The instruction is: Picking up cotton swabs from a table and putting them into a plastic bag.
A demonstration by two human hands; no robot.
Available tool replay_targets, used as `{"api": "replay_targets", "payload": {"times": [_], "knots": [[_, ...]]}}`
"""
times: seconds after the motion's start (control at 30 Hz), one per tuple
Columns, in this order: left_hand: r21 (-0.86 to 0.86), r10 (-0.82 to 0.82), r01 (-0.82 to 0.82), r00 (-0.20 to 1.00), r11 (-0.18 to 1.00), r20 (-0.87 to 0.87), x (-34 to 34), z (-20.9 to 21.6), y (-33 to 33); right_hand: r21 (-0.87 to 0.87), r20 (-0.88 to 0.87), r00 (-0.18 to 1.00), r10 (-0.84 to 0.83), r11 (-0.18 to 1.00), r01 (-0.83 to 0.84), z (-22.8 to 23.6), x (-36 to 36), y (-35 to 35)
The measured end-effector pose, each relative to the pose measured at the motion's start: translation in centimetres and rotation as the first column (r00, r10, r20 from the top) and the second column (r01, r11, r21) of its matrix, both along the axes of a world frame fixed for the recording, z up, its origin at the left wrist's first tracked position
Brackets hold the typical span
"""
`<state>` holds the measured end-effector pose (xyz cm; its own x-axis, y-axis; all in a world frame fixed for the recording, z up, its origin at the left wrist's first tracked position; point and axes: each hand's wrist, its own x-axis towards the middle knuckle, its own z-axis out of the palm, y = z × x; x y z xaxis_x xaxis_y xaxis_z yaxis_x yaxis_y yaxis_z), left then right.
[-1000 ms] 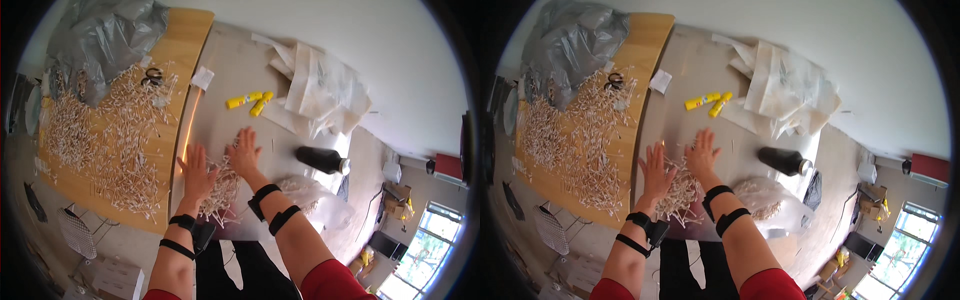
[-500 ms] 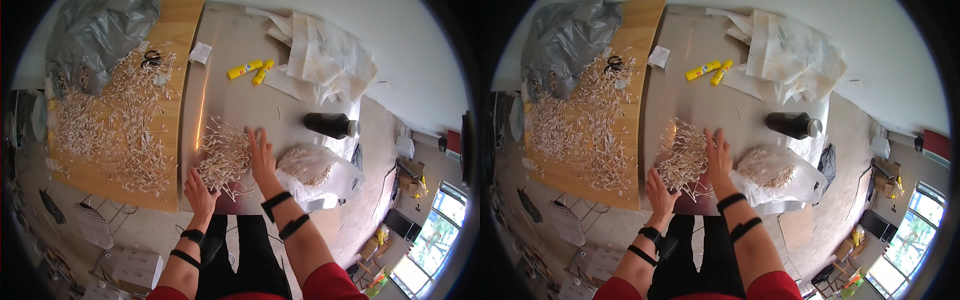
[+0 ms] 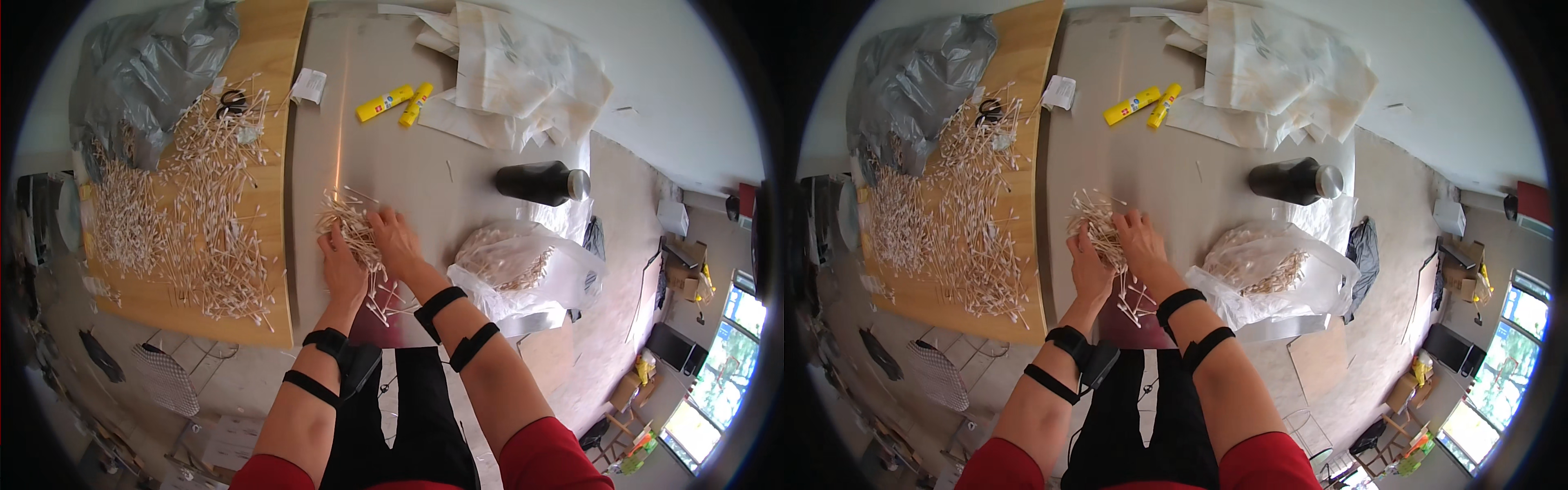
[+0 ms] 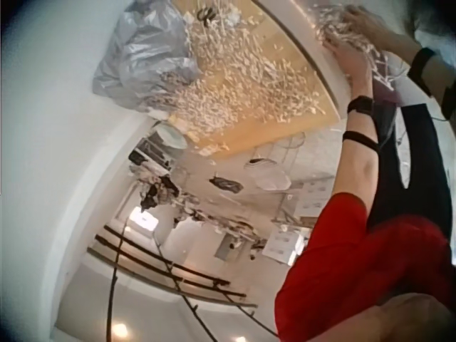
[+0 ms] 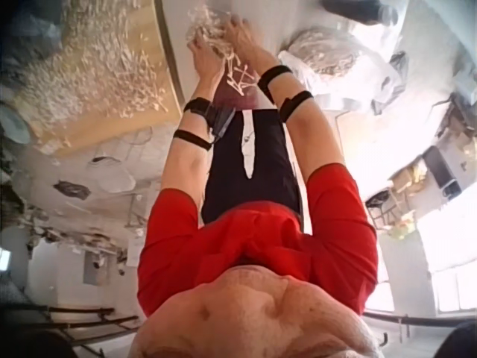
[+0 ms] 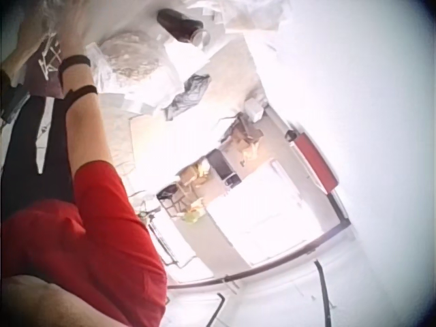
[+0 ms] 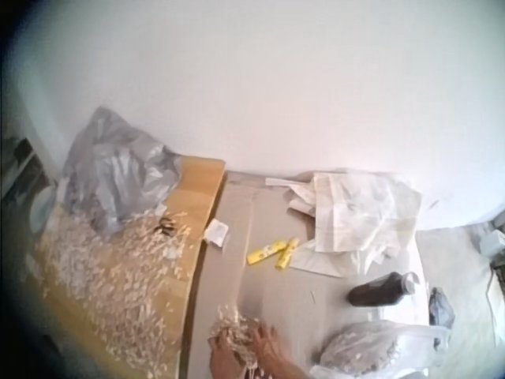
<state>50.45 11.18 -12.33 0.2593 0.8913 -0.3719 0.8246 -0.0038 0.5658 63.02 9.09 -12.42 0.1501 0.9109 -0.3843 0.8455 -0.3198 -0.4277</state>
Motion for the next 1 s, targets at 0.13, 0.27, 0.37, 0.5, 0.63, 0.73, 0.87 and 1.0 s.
{"api": "replay_targets", "payload": {"times": [0.13, 0.27, 0.37, 0.5, 0.63, 0.73, 0.87, 1.0], "knots": [[0.093, -0.017, -0.002, 0.978, 0.996, 0.207, 0.9, -1.3, 0.1, 0.142, -0.211, 0.959, -0.188, 0.965, 0.221, -0.7, -0.5, -1.0], [-0.113, 0.064, -0.021, 0.918, 0.993, 0.392, 0.9, -2.0, 0.7, 0.113, -0.582, 0.748, -0.317, 0.88, 0.461, -1.5, -1.1, -1.4], [-0.139, 0.038, 0.03, 0.889, 0.99, 0.456, 1.3, 0.1, 0.3, 0.198, -0.536, 0.776, -0.334, 0.843, 0.5, 0.4, -1.6, -2.3], [-0.171, 0.073, 0.025, 0.835, 0.985, 0.546, 0.3, 4.2, 0.4, 0.268, -0.559, 0.746, -0.361, 0.773, 0.575, 7.2, -2.8, -2.3], [-0.149, -0.07, 0.182, 0.828, 0.972, 0.556, 3.8, 13.8, -1.3, 0.337, -0.537, 0.713, -0.452, 0.659, 0.672, 13.9, -1.3, -5.6], [-0.129, -0.192, 0.32, 0.795, 0.939, 0.575, 6.0, 19.2, -2.7, 0.295, -0.571, 0.583, -0.578, 0.518, 0.803, 18.3, -1.1, -7.8], [-0.148, -0.429, 0.564, 0.751, 0.813, 0.502, 8.2, 22.0, -4.7, 0.079, -0.675, 0.29, -0.678, 0.324, 0.943, 22.0, 0.1, -11.7], [-0.154, -0.733, 0.791, 0.609, 0.593, 0.305, 10.5, 24.9, -7.3, -0.059, -0.719, 0.015, -0.695, 0.082, 0.995, 22.4, -1.4, -15.8]]}}
